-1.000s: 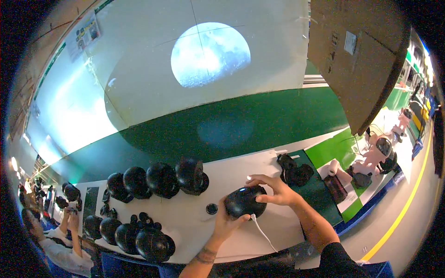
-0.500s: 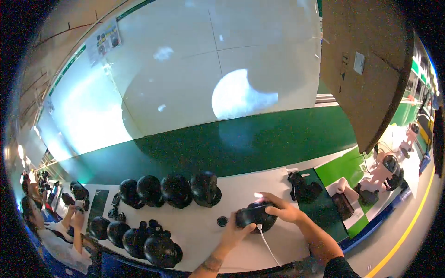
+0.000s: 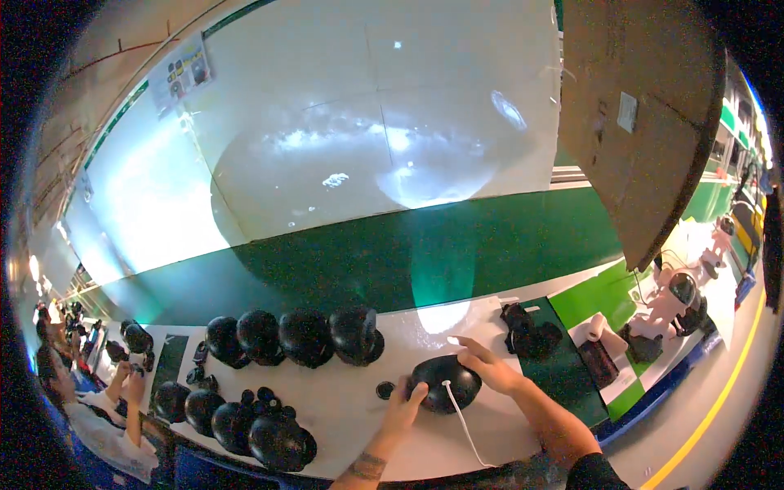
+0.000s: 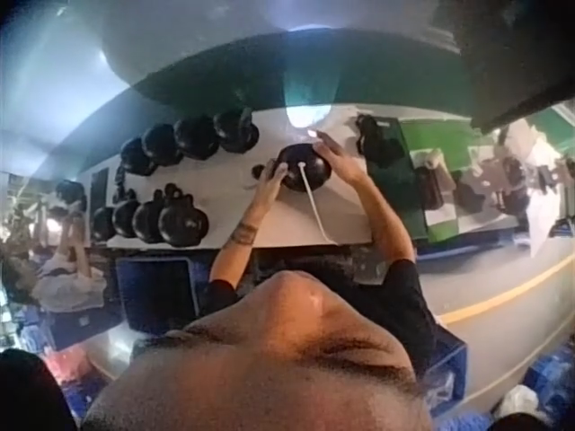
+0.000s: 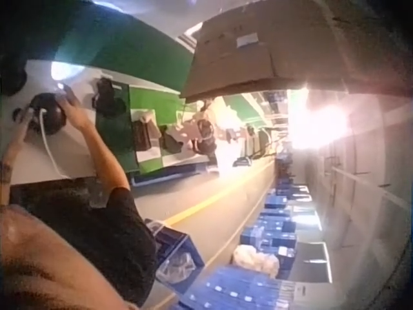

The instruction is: Testing and inspecting portable projectors on a factory assembly line.

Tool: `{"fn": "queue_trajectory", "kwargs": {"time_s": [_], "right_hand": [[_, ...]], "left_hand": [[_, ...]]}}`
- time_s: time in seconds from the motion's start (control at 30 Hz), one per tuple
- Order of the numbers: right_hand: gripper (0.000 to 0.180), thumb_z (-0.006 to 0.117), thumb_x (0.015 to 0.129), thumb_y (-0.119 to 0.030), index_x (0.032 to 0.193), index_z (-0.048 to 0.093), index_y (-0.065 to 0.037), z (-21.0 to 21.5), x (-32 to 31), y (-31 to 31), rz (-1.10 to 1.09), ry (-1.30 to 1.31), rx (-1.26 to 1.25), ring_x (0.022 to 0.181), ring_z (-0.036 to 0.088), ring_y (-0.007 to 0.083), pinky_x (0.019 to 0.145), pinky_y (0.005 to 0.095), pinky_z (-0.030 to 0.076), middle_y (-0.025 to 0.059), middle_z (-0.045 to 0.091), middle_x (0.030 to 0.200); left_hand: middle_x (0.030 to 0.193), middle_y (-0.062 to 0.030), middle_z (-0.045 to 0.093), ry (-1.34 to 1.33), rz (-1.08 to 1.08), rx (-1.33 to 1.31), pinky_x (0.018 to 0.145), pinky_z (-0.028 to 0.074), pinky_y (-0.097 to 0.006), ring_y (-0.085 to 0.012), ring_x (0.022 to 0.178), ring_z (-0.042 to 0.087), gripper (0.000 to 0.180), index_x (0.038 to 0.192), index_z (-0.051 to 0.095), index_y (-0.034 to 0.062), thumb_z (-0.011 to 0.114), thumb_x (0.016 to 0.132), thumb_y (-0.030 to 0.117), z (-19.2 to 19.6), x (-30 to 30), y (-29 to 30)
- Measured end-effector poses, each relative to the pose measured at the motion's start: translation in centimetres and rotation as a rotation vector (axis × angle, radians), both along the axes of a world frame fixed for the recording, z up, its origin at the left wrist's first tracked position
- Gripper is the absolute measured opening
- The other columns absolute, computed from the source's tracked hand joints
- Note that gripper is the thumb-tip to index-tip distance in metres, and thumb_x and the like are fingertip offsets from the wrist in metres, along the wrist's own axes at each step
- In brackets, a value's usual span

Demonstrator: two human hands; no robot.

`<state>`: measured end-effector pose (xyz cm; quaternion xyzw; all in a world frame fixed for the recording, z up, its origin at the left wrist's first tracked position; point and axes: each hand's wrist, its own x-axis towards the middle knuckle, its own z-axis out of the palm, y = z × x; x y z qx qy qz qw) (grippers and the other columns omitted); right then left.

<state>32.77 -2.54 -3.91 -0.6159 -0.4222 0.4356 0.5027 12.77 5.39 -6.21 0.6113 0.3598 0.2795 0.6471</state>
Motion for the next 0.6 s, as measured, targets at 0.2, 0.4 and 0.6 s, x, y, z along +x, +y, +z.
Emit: {"fn": "queue_trajectory", "kwargs": {"time_s": [0.2, 0.4, 0.6], "right_hand": [[0.06, 0.046, 0.097, -0.042, 0.143, 0.035, -0.005, 0.0, 0.5, 0.0, 0.053, -0.004, 0.03, 0.127, 0.042, 0.026, 0.108, 0.0357, 0.031, 0.0181, 0.046, 0.136], [0.059, 0.051, 0.096, -0.038, 0.142, 0.034, -0.005, -1.3, 1.2, 0.2, 0.062, 0.071, 0.06, 0.117, 0.048, 0.0215, 0.102, 0.0341, 0.036, 0.0136, 0.054, 0.123], [0.063, 0.055, 0.095, -0.035, 0.145, 0.029, -0.007, -1.7, 2.6, 0.0, 0.152, 0.095, 0.118, 0.118, 0.05, 0.0238, 0.102, 0.035, 0.038, 0.0158, 0.053, 0.125]], "left_hand": [[0.111, -0.0063, 0.054, -0.163, -0.064, 0.005, 0.092, 0.041, -0.029, -0.0152, 0.102, 0.049, 0.04, 0.121, 0.048, -0.0016, 0.058, 0.093, 0.024, 0.4, 0.1, -0.5], [0.115, -0.0067, 0.053, -0.189, -0.033, -0.075, 0.095, 0.039, -0.03, -0.0157, 0.106, 0.049, 0.042, 0.125, 0.045, -0.0008, 0.058, 0.092, 0.021, 0.1, 0.1, -0.6], [0.115, -0.0072, 0.053, -0.226, -0.03, -0.093, 0.095, 0.04, -0.03, -0.0158, 0.106, 0.049, 0.042, 0.125, 0.045, -0.0009, 0.059, 0.093, 0.023, -1.0, 0.1, 0.2]]}}
